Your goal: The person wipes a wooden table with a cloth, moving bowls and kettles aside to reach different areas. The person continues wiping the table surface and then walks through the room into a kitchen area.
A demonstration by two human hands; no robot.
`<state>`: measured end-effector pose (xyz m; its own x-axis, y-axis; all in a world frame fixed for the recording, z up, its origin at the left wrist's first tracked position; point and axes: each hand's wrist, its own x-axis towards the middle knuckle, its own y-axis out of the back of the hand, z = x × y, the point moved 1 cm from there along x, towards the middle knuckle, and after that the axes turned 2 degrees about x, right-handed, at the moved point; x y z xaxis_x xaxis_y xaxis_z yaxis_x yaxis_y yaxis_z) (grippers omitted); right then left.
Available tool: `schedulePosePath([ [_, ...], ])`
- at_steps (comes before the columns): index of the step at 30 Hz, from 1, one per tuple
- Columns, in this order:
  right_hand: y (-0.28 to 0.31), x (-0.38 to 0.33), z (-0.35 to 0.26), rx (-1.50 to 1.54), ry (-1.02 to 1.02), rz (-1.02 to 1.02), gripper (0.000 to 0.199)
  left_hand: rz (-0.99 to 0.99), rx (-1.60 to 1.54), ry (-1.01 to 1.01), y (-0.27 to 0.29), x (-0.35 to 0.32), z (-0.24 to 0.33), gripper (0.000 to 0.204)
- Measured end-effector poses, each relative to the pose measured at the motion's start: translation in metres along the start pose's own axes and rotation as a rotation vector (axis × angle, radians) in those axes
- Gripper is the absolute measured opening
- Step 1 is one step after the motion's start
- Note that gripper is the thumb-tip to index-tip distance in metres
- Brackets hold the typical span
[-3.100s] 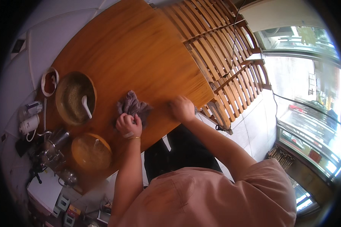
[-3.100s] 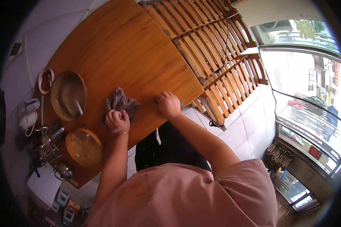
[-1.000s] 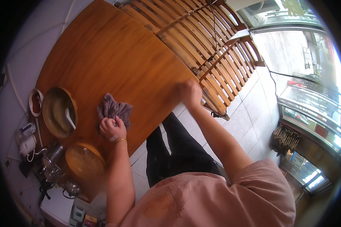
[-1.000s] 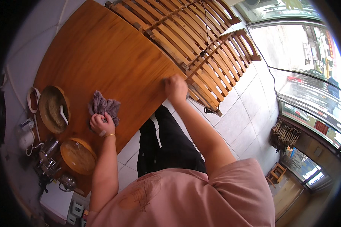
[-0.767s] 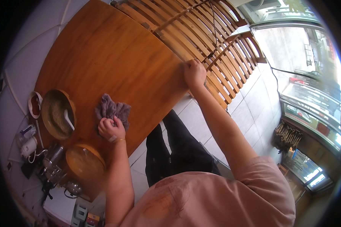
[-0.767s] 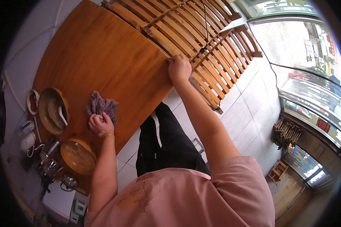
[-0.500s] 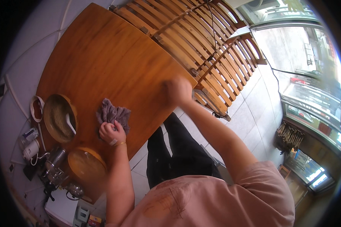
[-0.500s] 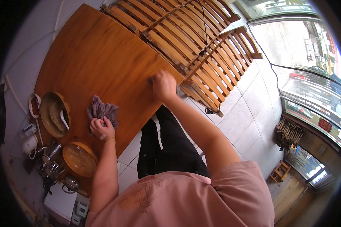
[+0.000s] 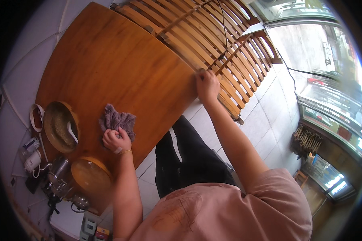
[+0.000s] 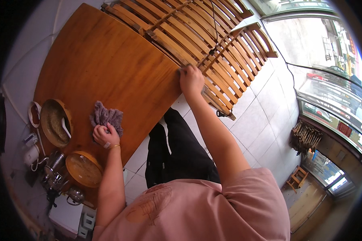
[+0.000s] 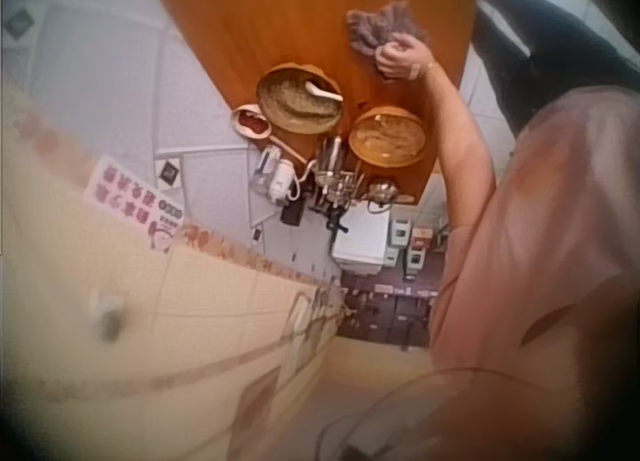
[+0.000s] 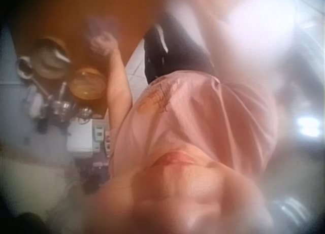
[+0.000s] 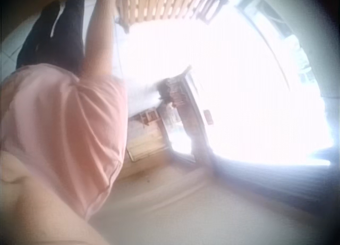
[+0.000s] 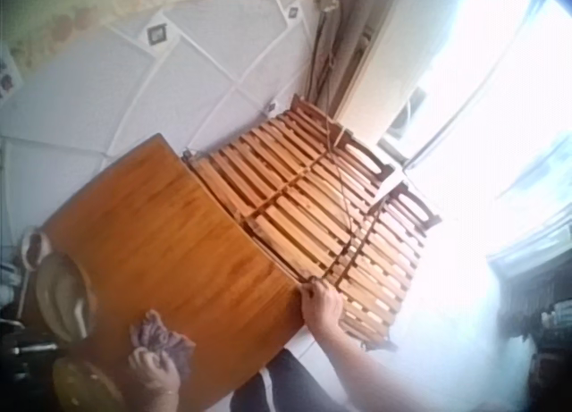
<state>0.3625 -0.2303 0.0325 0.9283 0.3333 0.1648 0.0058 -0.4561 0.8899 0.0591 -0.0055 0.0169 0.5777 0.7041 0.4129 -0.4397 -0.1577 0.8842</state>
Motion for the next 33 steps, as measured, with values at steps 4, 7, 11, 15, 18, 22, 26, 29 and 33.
schedulePosePath([
  [4, -0.013, 0.018, -0.005, -0.031, 0.064, 0.051, 0.011, 0.012, 0.002, -0.029, 0.000, 0.001, 0.000, 0.027],
  [7, -0.012, 0.014, -0.002, 0.071, 0.035, -0.108, 0.013, -0.002, 0.000, -0.028, 0.000, 0.001, 0.000, 0.027],
  [11, -0.004, 0.004, -0.001, -0.007, 0.071, -0.001, 0.013, -0.003, 0.018, -0.020, 0.000, 0.000, 0.001, 0.027],
  [15, -0.005, 0.005, -0.005, 0.040, 0.024, -0.136, 0.013, 0.003, 0.002, -0.023, -0.001, 0.001, 0.001, 0.026],
  [18, -0.010, 0.021, -0.008, 0.042, 0.074, -0.103, 0.015, -0.006, -0.001, -0.018, 0.000, 0.001, 0.001, 0.026],
  [22, -0.006, 0.012, -0.017, -0.043, 0.016, -0.086, 0.017, -0.013, 0.036, -0.011, 0.000, 0.001, 0.002, 0.026],
  [26, 0.006, -0.034, -0.030, 0.074, 0.107, -0.293, 0.011, -0.029, 0.034, -0.006, -0.001, -0.001, 0.000, 0.026],
  [29, 0.007, -0.038, -0.020, 0.057, 0.125, -0.340, 0.010, -0.030, 0.029, -0.009, -0.002, -0.002, -0.002, 0.026],
  [33, -0.016, 0.008, 0.034, 0.026, 0.002, 0.128, 0.014, -0.045, 0.035, 0.000, -0.002, -0.003, -0.003, 0.026],
])
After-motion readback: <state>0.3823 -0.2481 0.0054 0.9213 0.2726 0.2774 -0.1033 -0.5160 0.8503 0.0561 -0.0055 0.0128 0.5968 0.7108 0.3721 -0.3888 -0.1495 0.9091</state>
